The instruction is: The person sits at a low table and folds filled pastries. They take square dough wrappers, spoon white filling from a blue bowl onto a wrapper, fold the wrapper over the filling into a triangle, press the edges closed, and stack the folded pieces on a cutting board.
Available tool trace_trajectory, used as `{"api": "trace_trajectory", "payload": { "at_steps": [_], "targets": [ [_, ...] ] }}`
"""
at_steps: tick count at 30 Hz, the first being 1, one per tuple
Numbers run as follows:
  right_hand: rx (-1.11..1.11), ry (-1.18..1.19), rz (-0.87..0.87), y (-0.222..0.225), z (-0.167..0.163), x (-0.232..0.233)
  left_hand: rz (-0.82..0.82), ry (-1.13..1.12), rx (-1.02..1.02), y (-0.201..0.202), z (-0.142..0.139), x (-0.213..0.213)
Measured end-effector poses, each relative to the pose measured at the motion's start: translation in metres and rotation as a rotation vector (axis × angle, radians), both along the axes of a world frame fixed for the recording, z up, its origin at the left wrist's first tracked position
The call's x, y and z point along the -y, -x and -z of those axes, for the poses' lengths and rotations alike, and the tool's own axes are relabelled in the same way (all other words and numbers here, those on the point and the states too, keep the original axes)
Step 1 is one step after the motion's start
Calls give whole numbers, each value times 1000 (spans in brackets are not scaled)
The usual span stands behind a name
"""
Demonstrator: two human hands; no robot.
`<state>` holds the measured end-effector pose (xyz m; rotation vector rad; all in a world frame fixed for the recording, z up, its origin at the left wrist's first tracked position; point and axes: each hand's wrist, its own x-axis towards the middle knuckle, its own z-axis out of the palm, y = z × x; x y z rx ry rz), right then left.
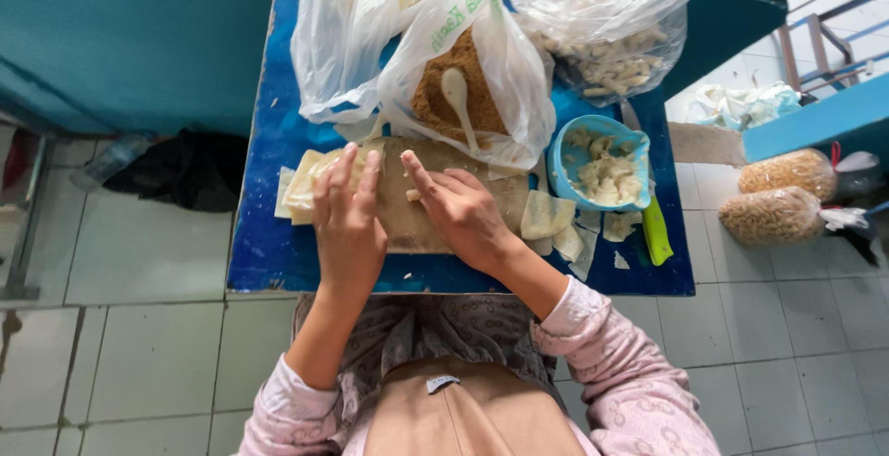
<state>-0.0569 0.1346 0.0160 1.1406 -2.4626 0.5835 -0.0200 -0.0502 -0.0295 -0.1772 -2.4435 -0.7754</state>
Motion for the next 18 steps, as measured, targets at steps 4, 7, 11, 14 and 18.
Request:
{"api": "trace_trajectory", "payload": {
  "at_steps": [4,7,11,14,18],
  "targets": [
    [-220,105,4,34,-10,-16,-37,-21,-74,-3,-6,1],
    [-456,39,163,93,-29,-56,-56,-40,-90,-4,-9,0],
    [-795,-232,405,182,-76,-113,-120,-176,-142,-4,-11,1],
    [-755,-194,508,207,-98,-120,-156,-414,-184,-8,-9,6],
    [-260,176,244,145,-67,-57,-172,-619,-270,-10,-2,5]
  ]
}}
